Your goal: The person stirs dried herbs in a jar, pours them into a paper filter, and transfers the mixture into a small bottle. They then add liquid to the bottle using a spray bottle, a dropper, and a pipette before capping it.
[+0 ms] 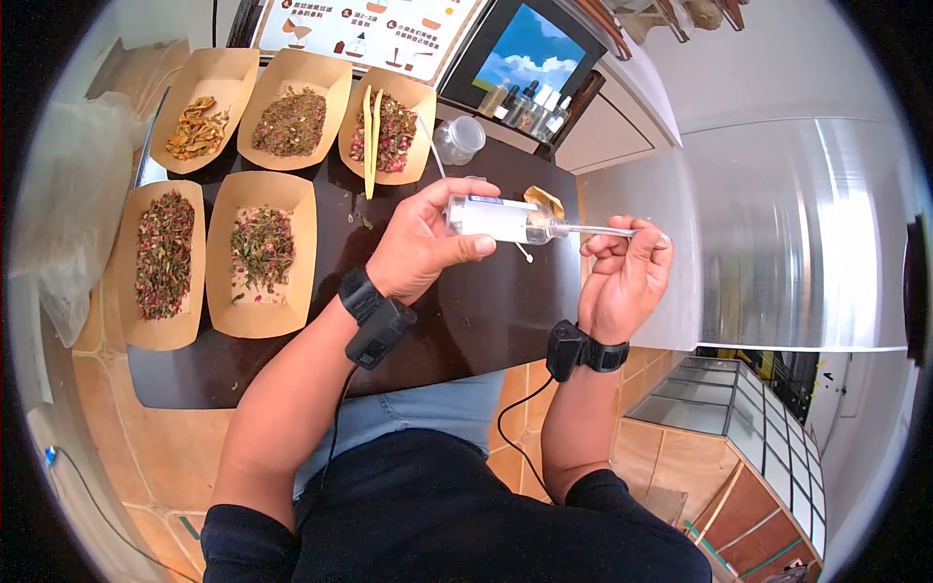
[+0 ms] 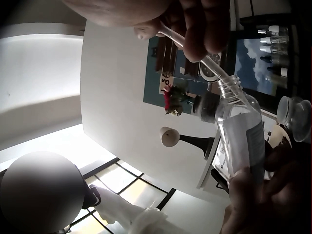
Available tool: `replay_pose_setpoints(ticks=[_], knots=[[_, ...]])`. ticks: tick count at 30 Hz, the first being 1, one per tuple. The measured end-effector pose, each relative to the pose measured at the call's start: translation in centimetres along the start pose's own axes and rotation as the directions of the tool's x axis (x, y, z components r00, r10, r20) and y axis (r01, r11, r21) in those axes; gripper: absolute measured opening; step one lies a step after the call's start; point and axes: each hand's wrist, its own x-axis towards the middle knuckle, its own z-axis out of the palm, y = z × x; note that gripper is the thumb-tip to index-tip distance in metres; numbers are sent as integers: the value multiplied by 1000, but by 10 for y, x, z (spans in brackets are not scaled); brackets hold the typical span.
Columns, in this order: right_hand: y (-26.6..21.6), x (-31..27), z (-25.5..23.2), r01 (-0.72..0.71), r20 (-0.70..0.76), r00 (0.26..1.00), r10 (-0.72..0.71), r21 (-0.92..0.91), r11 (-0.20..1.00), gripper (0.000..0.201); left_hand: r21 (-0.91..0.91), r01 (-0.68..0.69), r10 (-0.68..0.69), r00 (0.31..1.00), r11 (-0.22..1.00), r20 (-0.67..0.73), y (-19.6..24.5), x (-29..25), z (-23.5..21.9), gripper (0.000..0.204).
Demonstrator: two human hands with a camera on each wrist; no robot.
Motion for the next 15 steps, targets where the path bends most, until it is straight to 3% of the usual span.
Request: replay_pose_setpoints(ticks=[15], knots=[[1, -1, -2, 13, 7, 1000, -13, -12, 1000, 26, 22, 6, -6, 1000, 1000, 5, 1, 0, 1, 58]])
